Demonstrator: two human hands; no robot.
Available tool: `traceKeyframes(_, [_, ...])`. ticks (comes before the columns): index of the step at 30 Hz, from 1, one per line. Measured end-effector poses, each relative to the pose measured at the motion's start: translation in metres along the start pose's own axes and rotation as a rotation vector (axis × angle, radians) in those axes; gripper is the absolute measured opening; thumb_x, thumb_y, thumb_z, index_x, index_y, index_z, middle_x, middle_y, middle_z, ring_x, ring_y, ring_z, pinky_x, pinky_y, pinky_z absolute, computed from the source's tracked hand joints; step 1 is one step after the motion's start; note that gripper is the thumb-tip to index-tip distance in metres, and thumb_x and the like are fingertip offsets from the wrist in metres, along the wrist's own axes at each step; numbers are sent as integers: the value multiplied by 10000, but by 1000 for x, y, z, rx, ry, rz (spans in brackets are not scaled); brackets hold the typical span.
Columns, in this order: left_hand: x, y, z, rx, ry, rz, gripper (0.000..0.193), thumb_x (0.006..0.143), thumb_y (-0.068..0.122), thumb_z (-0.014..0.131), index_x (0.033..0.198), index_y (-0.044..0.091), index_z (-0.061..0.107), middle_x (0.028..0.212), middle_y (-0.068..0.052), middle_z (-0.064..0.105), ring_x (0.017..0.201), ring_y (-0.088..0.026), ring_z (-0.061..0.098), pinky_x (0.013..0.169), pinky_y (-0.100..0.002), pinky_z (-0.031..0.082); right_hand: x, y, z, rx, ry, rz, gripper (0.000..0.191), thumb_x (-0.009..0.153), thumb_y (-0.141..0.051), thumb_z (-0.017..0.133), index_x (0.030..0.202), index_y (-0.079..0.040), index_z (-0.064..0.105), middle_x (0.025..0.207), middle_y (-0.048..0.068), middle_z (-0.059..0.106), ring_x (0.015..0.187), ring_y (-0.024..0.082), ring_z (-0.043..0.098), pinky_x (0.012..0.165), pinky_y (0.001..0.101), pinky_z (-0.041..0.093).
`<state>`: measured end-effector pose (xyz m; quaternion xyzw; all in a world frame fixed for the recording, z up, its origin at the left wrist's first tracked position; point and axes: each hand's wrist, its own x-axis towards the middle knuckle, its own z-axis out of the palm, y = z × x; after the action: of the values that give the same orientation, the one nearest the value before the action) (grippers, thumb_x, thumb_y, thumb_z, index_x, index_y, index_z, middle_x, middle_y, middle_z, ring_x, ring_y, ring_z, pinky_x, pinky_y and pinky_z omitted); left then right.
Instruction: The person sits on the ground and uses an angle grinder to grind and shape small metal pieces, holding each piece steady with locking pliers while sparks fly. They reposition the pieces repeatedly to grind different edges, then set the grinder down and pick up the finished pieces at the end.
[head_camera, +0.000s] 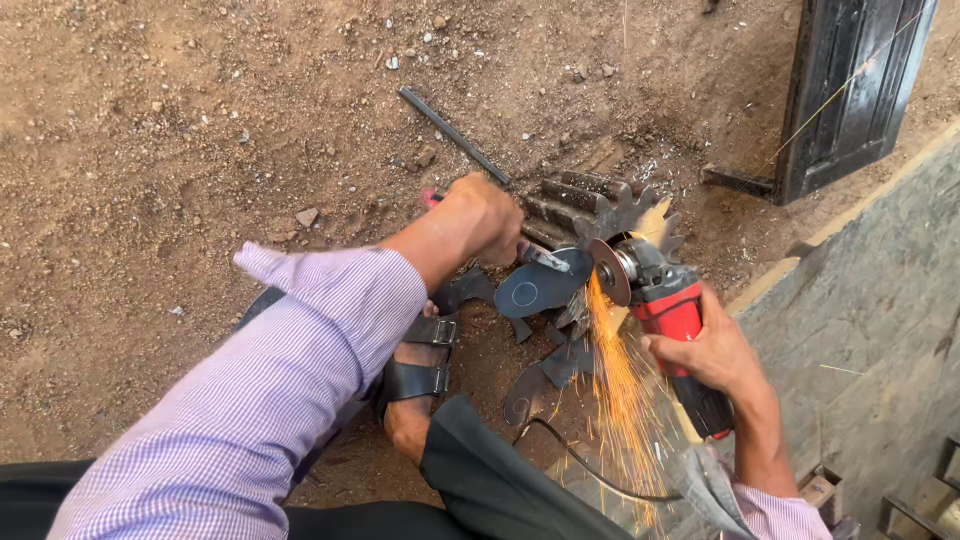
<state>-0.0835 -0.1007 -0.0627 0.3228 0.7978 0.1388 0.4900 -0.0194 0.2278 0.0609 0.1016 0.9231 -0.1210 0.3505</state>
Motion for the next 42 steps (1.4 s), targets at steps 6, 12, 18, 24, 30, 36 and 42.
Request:
traceKeyframes(6, [1,5,37,-247,144,-52,347,845,329,579,965,79,787,1020,-163,764,950,-324,742,852,-455,589,-15,18,17,104,35,16,705,621,-304,893,1234,-97,612,1010,66,715,889,180,661,825,355,544])
traceKeyframes(12, [-4,31,86,-444,242,-123,385,825,350,618,987,34,768,1058,-216,736,1039,-374,710,934,-479,551,-42,35,53,402,45,-10,661,683,-263,874,1242,-65,581,1038,54,709,902,146,655,821,343,557])
traceKeyframes(18, [-10,74,119,-710,308,-228,447,824,309,595,1114,-31,626,1067,-265,707,1044,-409,693,944,-508,521,-82,30,79,367,116,131,644,691,-296,866,1218,-54,586,1022,84,736,896,174,689,830,355,563])
traceKeyframes(24, [-11,116,143,-908,457,-320,404,828,256,564,1090,-50,599,1016,-317,702,1011,-486,679,945,-559,496,-114,23,88,350,157,216,670,674,-326,870,1214,-56,579,1011,95,740,900,198,705,838,370,558])
traceKeyframes(30, [-6,133,162,-1006,481,-335,399,821,280,584,1068,-33,577,1010,-311,694,1008,-503,658,926,-589,476,-138,36,111,356,184,206,660,693,-338,859,1218,-54,576,990,104,746,884,209,712,828,370,559])
traceKeyframes(36, [-1,147,161,-1062,457,-426,393,814,276,588,1086,-7,565,1016,-305,697,1016,-501,658,928,-591,474,-149,43,137,496,210,239,650,712,-351,852,1216,-48,577,977,88,745,870,187,698,812,364,561])
traceKeyframes(42, [3,162,163,-1106,492,-478,383,814,255,575,1097,-2,559,1007,-308,704,1004,-504,662,926,-592,480,-155,45,154,568,259,173,662,733,-351,844,1242,-34,564,1048,99,713,926,179,669,851,346,540])
